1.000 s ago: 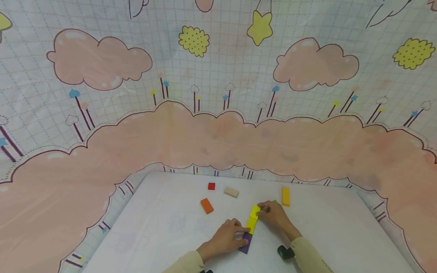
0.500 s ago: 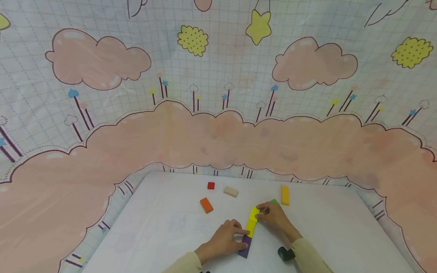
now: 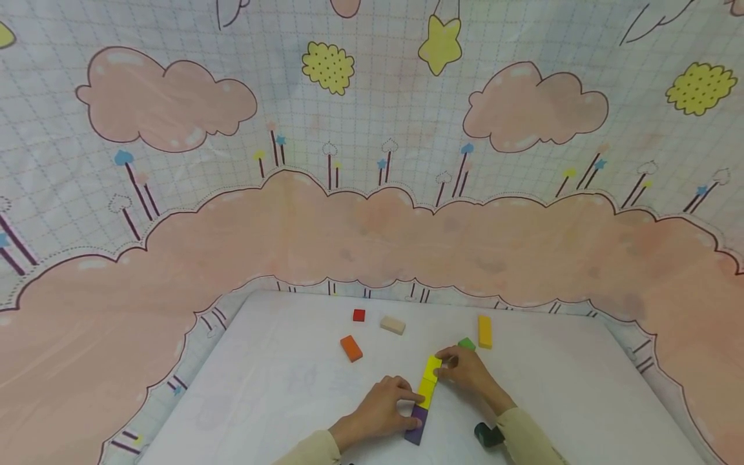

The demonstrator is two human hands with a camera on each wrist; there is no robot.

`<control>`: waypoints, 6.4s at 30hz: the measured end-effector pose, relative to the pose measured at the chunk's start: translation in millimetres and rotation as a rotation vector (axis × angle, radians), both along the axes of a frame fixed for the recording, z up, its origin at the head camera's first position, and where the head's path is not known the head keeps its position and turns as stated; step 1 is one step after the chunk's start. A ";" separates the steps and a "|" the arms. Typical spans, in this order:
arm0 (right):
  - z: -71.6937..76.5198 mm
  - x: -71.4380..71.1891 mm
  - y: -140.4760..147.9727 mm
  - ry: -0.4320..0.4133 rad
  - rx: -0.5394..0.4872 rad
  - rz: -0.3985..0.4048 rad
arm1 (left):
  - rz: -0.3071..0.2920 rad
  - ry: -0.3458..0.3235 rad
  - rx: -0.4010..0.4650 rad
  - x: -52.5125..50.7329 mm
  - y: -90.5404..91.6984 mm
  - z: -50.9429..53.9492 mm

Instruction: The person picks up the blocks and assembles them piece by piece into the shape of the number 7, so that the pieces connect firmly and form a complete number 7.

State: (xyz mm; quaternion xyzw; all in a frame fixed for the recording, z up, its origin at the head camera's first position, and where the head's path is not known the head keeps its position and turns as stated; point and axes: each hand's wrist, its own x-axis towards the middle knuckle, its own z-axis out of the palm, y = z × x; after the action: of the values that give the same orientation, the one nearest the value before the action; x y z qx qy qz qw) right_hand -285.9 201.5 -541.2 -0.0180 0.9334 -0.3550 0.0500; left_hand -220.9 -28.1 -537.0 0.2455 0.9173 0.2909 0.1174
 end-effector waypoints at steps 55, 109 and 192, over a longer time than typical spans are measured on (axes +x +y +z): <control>44.9 -8.3 68.0 0.286 -0.044 -0.019 | -0.038 0.031 -0.029 -0.3 -0.3 -2.4; 3.4 -81.3 133.3 -0.104 0.001 -0.016 | -0.032 0.002 -0.003 0.5 -1.9 2.3; 8.5 -33.7 113.4 0.092 -0.411 -0.146 | -0.022 0.004 -0.009 1.5 -1.0 1.3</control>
State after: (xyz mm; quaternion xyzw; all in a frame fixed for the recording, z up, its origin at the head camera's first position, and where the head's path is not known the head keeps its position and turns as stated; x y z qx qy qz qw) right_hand -319.6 314.9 -532.7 0.0239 0.8415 -0.5392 -0.0233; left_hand -219.4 -29.1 -535.7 0.2554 0.9161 0.2850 0.1200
